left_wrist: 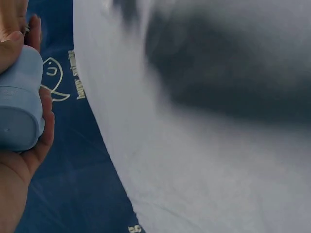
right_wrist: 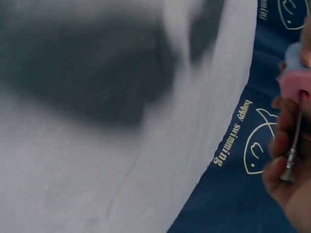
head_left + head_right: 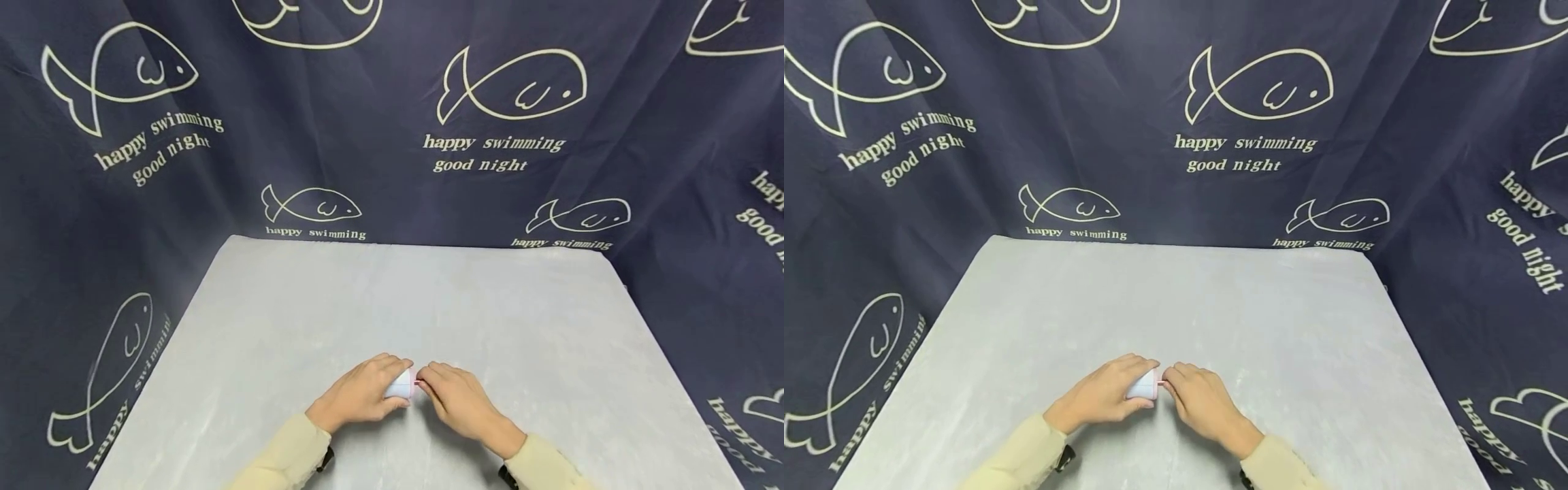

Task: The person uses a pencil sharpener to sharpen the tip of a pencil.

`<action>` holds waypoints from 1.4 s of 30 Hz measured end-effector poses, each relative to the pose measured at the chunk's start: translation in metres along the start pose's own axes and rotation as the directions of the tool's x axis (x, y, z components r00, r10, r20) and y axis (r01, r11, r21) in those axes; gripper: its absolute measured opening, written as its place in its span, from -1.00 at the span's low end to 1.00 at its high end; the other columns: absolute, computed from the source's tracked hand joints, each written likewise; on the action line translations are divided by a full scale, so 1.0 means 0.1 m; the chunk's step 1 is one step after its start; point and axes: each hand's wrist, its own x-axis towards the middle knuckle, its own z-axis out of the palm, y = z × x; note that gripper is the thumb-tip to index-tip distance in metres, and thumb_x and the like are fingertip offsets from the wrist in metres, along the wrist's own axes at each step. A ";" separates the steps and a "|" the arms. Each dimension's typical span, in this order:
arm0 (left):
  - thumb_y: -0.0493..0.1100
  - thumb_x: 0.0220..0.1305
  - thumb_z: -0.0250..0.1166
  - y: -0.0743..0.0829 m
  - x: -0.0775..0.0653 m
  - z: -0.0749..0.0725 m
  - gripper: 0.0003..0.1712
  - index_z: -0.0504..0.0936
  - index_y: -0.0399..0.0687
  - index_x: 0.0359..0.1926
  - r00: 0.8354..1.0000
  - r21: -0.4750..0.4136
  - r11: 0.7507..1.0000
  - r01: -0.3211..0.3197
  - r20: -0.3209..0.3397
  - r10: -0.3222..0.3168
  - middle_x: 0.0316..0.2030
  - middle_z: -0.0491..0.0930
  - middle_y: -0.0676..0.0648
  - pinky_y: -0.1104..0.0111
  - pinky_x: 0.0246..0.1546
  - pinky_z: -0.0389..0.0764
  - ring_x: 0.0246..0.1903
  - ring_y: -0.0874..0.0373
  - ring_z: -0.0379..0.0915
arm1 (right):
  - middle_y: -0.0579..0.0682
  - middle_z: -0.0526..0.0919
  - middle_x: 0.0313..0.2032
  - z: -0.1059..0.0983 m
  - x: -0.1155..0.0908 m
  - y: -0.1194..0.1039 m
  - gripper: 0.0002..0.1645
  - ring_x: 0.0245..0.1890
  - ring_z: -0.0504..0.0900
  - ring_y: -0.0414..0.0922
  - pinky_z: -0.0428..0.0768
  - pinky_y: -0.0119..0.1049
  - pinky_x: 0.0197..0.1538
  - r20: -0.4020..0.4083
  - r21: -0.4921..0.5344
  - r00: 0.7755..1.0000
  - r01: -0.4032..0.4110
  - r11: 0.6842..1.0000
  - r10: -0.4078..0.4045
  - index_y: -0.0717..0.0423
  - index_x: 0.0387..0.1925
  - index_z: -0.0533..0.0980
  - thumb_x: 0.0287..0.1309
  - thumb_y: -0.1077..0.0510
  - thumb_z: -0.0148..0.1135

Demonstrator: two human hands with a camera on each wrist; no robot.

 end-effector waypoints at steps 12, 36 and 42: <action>-0.01 0.06 0.44 -0.02 0.09 -0.13 -0.24 0.42 -0.24 0.23 0.979 -0.202 0.961 0.190 0.111 -0.170 0.03 0.58 -0.13 0.37 -0.06 0.54 -0.07 0.19 0.49 | -0.16 0.41 -0.46 0.08 -0.05 0.08 -0.50 -0.49 0.36 -0.24 0.32 -0.45 -0.46 -0.228 -0.226 0.953 0.150 0.962 -0.202 0.11 -0.24 0.46 0.45 0.12 -0.50; 0.07 0.02 0.44 0.11 0.11 -0.07 -0.40 0.55 -0.17 0.03 0.987 0.026 0.990 -0.140 -0.071 0.141 -0.17 0.56 0.01 0.56 -0.21 0.51 -0.24 0.29 0.47 | -0.32 0.27 -0.67 -0.21 0.02 0.04 -0.72 -0.68 0.14 -0.46 0.15 -0.57 -0.62 0.175 0.481 0.983 -0.137 0.866 0.058 0.10 -0.54 0.47 0.31 0.17 0.02; 0.11 -0.05 0.46 0.10 0.07 -0.02 -0.35 0.53 -0.17 0.00 0.913 0.386 0.882 -0.272 -0.185 0.363 -0.16 0.55 0.03 0.46 -0.14 0.54 -0.22 0.23 0.49 | -0.22 0.18 -0.74 -0.33 0.18 0.15 -0.73 -0.73 0.08 -0.37 0.05 -0.47 -0.64 0.552 0.716 0.832 -0.504 0.483 0.051 0.48 -0.52 0.44 0.18 0.31 0.00</action>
